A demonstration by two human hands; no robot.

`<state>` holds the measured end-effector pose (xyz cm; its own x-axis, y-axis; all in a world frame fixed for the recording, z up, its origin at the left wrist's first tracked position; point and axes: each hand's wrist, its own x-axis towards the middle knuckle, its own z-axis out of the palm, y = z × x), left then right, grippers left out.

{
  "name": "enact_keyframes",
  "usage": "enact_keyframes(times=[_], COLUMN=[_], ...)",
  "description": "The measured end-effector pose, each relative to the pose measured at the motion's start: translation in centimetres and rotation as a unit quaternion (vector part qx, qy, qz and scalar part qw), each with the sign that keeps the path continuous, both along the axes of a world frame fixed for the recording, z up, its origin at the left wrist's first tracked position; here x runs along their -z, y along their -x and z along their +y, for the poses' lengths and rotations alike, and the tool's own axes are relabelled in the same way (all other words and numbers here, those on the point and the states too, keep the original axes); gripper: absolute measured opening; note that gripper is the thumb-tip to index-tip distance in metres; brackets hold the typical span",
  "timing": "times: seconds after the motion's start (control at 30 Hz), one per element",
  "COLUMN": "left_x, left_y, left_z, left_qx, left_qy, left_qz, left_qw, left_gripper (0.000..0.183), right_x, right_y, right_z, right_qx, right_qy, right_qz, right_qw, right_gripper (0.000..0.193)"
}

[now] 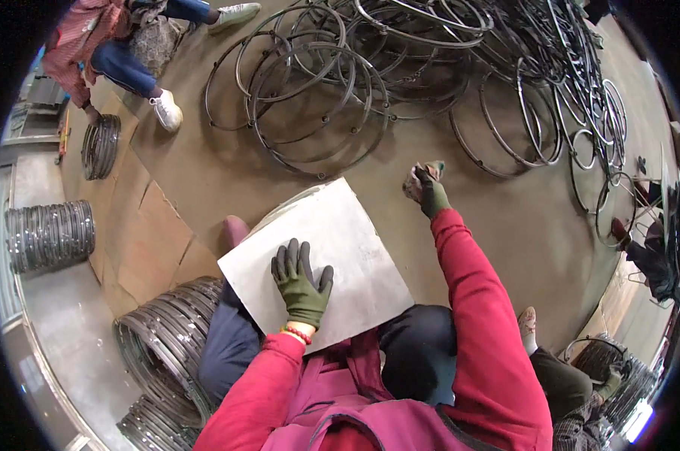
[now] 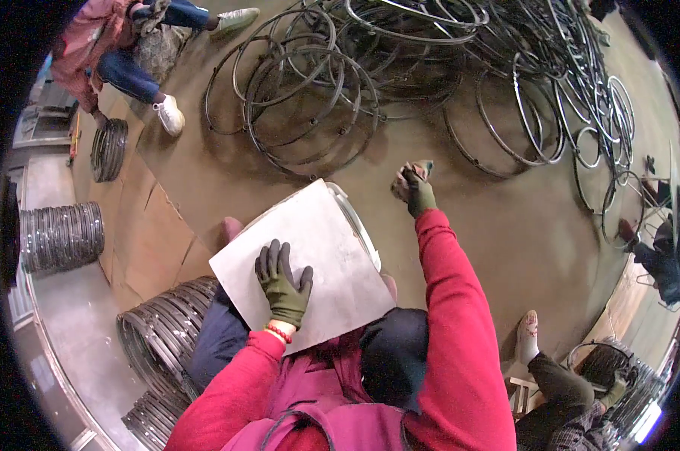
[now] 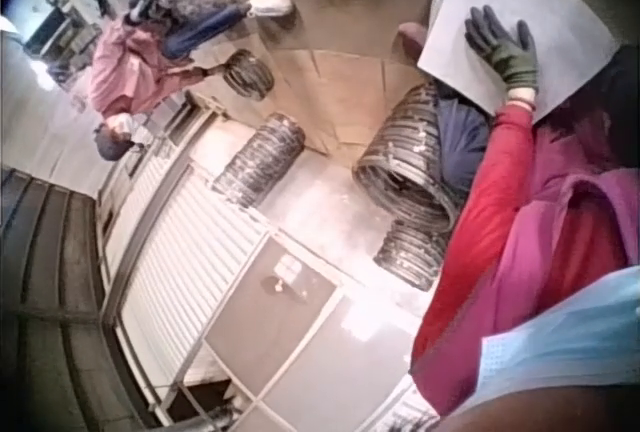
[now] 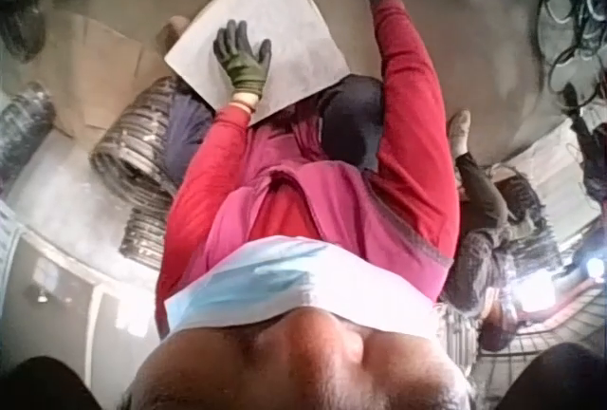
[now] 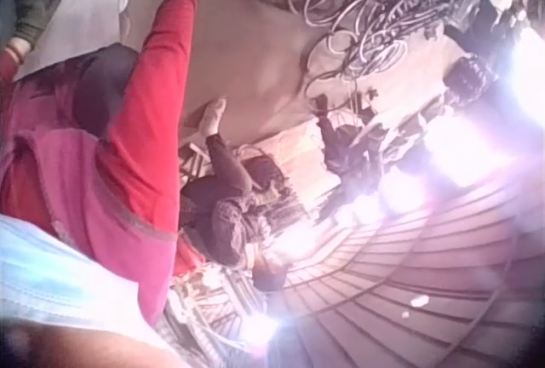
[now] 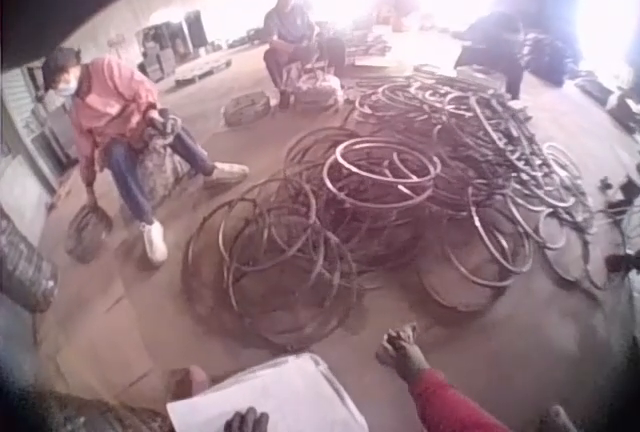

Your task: Polishing or cleaning metal rings with a cloth while sitting on the floor.

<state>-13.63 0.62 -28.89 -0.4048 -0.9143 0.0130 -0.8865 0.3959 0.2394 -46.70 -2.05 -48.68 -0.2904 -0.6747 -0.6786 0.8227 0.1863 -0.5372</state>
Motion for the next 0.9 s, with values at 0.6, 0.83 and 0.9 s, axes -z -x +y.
enact_keyframes(times=[0.6, 0.83, 0.9], left_x=[0.0, 0.3, 0.8], left_y=[-0.2, 0.0, -0.3], left_z=[0.1, 0.1, -0.1], left_qx=[-0.027, -0.018, -0.013], left_qy=[-0.024, -0.001, 0.02], left_qz=[0.034, 0.084, 0.1], left_qw=[0.999, 0.996, 0.995], left_gripper=[0.061, 0.061, 0.062], right_x=[-2.8, -17.9, -24.2], right_y=[-5.9, 1.1, 2.4], right_z=[-15.5, -10.6, -6.5], right_qx=[-0.019, -0.169, -0.194], right_qy=[0.113, 0.137, 0.215], right_qz=[0.105, 0.509, 0.774], right_qw=[0.988, 0.833, 0.563], right_gripper=[0.044, 0.037, 0.036])
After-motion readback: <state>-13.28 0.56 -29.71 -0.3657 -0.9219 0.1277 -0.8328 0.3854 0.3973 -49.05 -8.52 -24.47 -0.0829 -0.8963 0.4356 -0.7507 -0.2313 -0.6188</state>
